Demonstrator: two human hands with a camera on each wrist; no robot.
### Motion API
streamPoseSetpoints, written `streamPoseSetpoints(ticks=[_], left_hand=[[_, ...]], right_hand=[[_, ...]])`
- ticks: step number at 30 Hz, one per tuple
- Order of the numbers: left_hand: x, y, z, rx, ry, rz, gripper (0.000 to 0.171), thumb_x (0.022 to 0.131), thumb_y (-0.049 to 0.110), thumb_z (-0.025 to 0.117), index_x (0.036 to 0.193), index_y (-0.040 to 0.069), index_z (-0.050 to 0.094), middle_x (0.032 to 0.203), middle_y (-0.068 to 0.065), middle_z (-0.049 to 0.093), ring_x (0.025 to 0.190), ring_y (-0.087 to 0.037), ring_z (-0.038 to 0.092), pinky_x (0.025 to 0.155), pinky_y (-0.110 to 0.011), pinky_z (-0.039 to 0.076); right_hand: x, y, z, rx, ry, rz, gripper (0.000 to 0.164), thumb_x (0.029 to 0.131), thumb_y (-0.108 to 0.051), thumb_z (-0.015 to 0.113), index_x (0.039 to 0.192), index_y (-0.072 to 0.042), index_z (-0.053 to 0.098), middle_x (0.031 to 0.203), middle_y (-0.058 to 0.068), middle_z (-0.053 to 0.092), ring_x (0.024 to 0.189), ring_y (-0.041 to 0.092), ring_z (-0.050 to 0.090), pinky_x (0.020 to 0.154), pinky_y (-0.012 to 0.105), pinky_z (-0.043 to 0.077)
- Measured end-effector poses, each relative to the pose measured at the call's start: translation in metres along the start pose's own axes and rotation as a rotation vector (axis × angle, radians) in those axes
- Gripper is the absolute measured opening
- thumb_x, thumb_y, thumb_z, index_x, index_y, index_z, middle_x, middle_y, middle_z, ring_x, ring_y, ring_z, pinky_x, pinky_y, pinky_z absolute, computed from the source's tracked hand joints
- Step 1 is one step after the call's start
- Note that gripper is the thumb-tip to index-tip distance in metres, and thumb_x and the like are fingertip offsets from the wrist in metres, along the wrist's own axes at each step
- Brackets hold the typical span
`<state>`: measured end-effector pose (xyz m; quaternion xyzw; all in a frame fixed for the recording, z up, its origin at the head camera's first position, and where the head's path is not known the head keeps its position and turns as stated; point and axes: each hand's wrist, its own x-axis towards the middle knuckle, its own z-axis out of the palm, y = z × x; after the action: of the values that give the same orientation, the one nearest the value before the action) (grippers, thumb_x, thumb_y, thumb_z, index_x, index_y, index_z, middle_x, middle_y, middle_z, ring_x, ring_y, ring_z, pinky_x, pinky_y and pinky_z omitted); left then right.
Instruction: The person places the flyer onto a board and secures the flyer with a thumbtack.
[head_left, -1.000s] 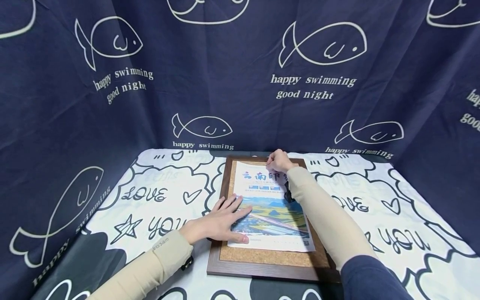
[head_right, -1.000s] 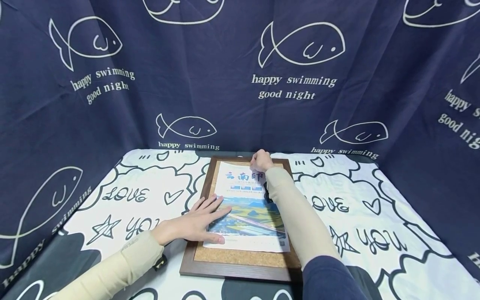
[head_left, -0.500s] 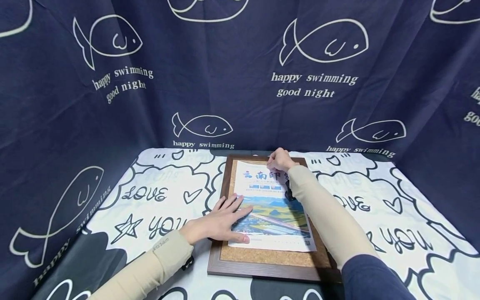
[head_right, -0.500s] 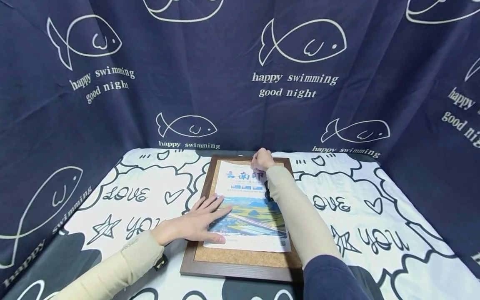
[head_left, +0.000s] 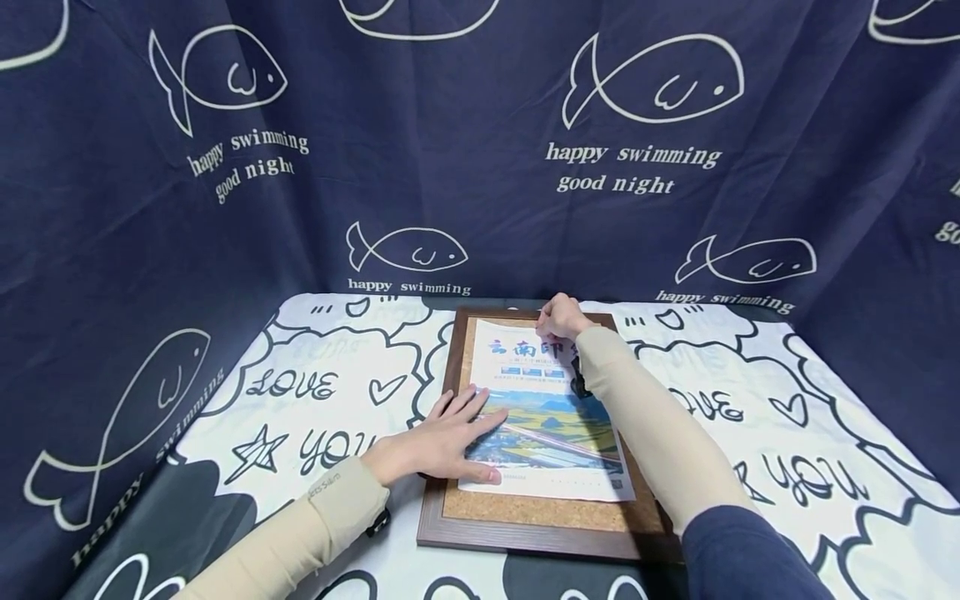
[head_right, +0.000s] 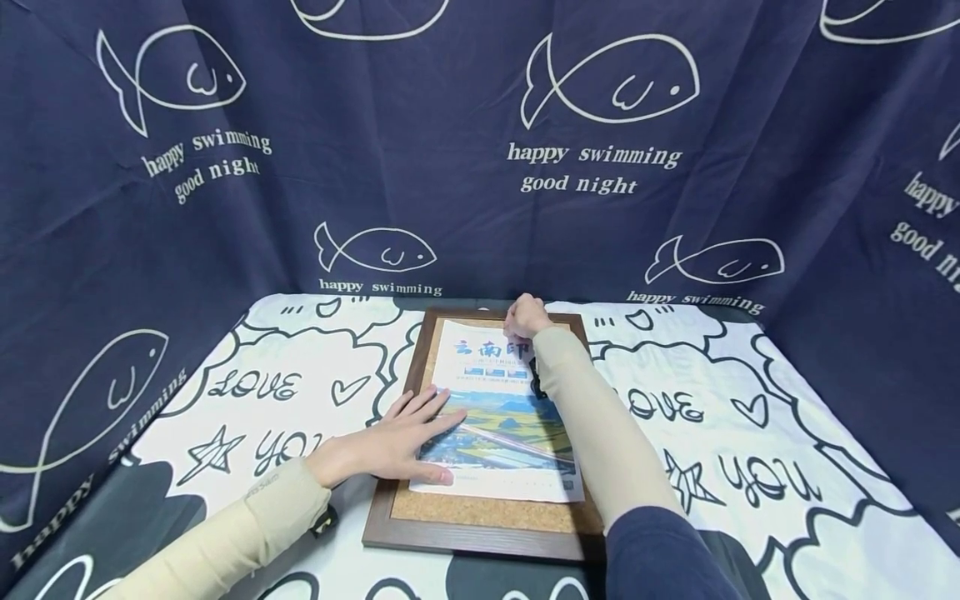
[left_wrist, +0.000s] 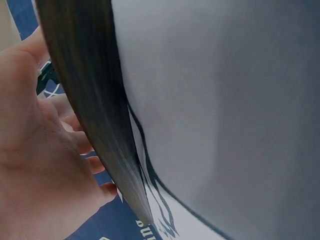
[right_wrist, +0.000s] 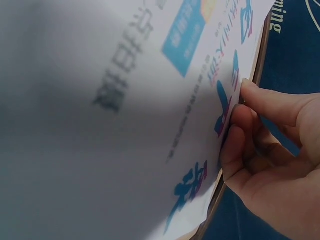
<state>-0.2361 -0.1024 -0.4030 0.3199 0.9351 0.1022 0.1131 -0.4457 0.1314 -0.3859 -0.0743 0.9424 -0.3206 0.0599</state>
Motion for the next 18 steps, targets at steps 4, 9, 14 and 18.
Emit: streamPoseSetpoints(ticks=[4,9,14,18], left_hand=[[0.0001,0.0014,0.0003,0.003,0.003,0.002,0.088,0.084,0.069,0.055,0.155,0.027,0.023,0.164,-0.013,0.006,0.152,-0.032,-0.001,0.120,-0.057,0.002],[-0.0003,0.0022,-0.0011,-0.009,0.003,0.007,0.088,0.084,0.069,0.055,0.155,0.026,0.023,0.164,-0.014,0.006,0.152,-0.033,-0.001,0.120,-0.057,0.002],[-0.0010,0.0021,-0.0001,-0.009,0.001,0.002,0.088,0.084,0.069,0.055,0.154,0.027,0.023,0.164,-0.013,0.006,0.152,-0.032,-0.002,0.120,-0.057,0.003],[-0.0007,0.0017,0.0001,-0.008,0.001,0.000,0.088,0.084,0.069,0.055,0.154,0.027,0.023,0.164,-0.013,0.006,0.152,-0.032,-0.002,0.120,-0.057,0.002]], right_hand=[[-0.0051,0.0001,-0.0023,0.006,-0.006,-0.015,0.003,0.081,0.002,0.070,0.081,0.000,0.073,0.065,0.004,0.065,0.058,0.013,0.056,0.052,0.022,0.045],[-0.0071,0.0011,-0.0072,-0.006,-0.007,-0.041,0.008,0.082,0.000,0.069,0.087,0.005,0.072,0.063,0.007,0.065,0.051,0.010,0.057,0.050,0.021,0.047],[-0.0090,0.0029,-0.0096,-0.095,0.045,-0.102,0.009,0.084,-0.003,0.065,0.083,0.002,0.072,0.062,0.011,0.067,0.050,0.010,0.057,0.048,0.018,0.043],[-0.0105,0.0028,-0.0087,-0.157,0.076,-0.138,0.009,0.084,-0.005,0.066,0.080,-0.001,0.072,0.066,0.008,0.066,0.056,0.012,0.054,0.052,0.020,0.041]])
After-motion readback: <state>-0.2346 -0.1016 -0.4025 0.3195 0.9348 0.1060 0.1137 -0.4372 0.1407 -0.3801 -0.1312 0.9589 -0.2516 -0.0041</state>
